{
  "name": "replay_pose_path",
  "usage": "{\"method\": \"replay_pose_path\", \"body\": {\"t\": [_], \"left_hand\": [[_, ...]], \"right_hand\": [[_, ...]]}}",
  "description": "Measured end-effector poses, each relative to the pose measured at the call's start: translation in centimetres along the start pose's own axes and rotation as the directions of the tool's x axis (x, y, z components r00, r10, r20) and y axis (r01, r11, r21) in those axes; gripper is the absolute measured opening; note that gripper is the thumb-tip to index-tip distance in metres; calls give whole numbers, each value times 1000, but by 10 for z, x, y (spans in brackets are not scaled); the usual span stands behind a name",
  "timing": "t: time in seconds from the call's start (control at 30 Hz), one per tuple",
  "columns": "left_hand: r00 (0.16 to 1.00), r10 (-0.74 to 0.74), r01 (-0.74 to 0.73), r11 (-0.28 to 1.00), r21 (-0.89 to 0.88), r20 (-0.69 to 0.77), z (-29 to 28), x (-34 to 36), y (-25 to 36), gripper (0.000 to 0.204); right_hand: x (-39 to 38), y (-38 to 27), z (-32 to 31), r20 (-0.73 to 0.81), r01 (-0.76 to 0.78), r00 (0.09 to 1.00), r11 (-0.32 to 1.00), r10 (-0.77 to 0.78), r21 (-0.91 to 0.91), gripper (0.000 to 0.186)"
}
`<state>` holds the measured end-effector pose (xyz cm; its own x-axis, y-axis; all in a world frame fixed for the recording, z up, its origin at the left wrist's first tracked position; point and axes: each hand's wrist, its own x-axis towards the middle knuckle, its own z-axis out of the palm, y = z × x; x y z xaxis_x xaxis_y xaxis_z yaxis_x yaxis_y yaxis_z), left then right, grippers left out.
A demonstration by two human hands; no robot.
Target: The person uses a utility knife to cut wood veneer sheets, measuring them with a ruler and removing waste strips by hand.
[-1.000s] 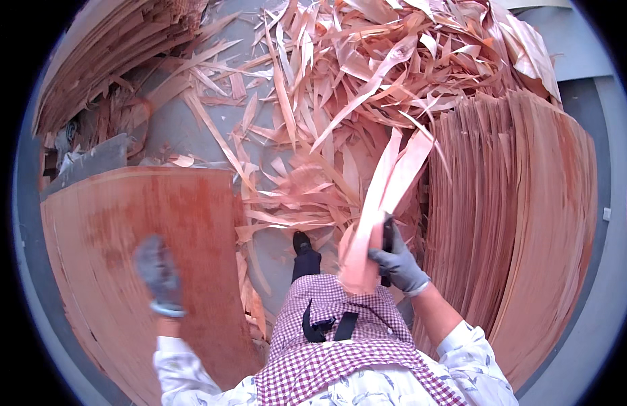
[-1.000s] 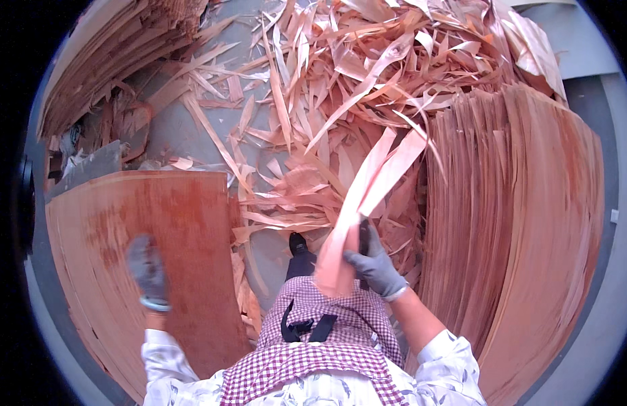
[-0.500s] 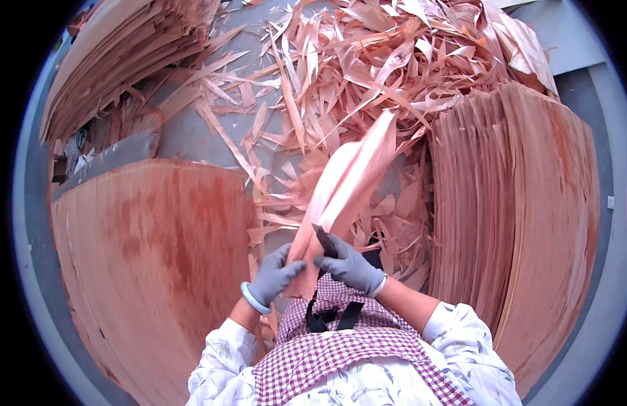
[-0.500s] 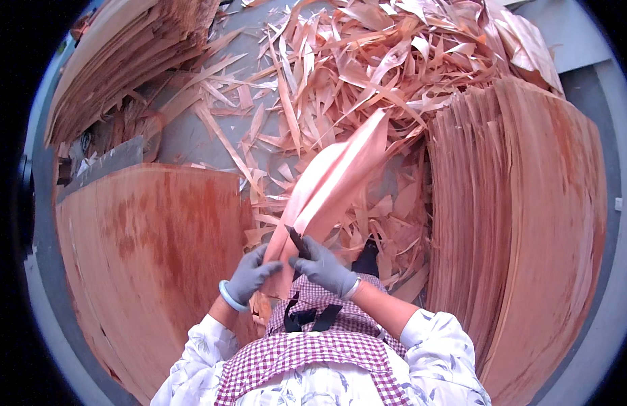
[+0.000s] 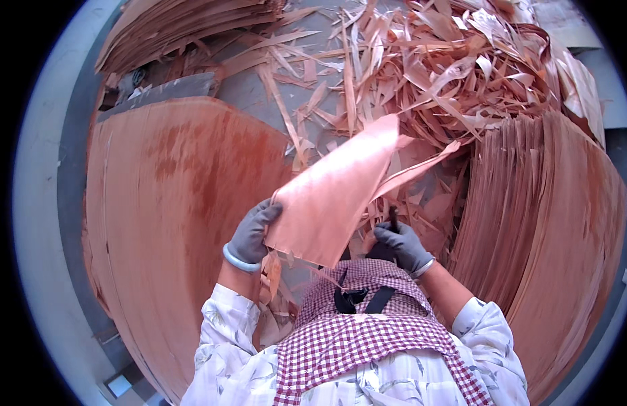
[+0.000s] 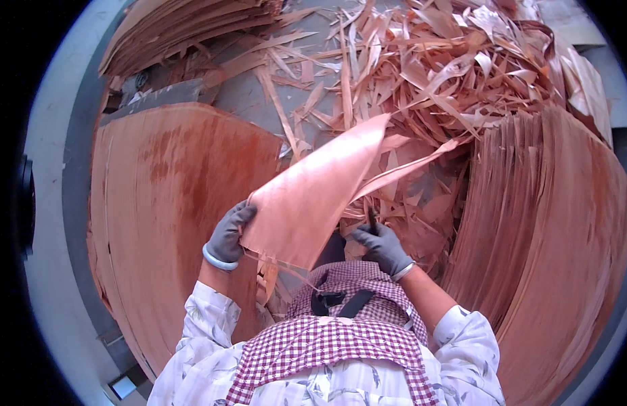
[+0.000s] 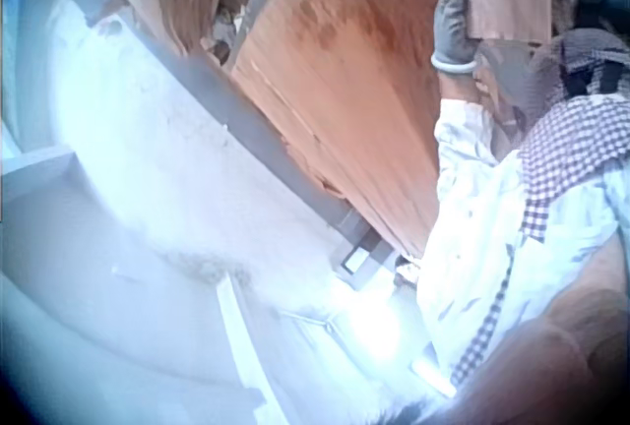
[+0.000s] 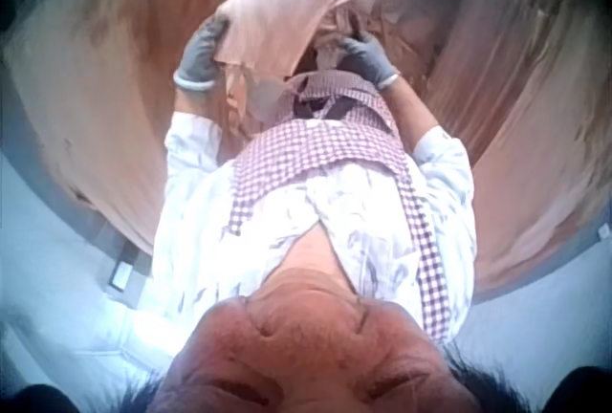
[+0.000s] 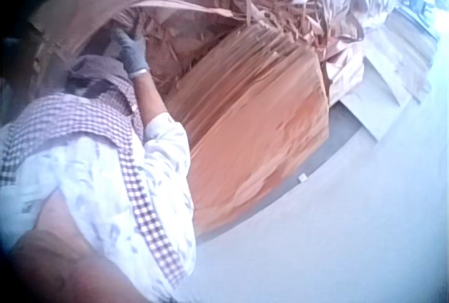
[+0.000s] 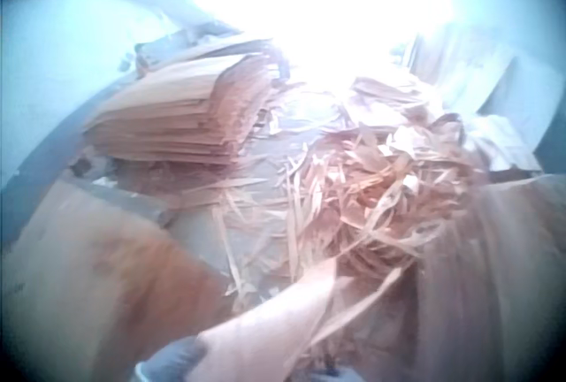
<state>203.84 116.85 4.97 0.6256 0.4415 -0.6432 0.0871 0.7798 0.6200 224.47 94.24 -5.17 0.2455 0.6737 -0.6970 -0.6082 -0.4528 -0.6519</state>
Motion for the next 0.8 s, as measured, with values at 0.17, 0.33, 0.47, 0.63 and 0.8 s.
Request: {"method": "replay_pose_path", "body": {"t": [0.17,0.33,0.47,0.63,0.8], "left_hand": [[998,22,-23,1000,-14,-54,-3,-36,-19,31],[997,-1,-2,999,-36,-81,5,-53,-51,28],[982,98,-127,976,-174,-164,-18,-82,-69,31],[856,429,-496,837,-230,-287,-55,-126,-33,33],[724,612,-676,722,-147,-320,-120,-172,8,40]], "right_hand": [[25,21,-25,3,-98,995,957,101,272,32],[65,39,-6,120,-288,956,776,268,562,33],[53,35,33,201,-250,968,660,150,709,15],[-8,32,45,278,-201,960,656,-14,727,12],[-37,52,60,308,-231,949,509,-71,829,15]]}}
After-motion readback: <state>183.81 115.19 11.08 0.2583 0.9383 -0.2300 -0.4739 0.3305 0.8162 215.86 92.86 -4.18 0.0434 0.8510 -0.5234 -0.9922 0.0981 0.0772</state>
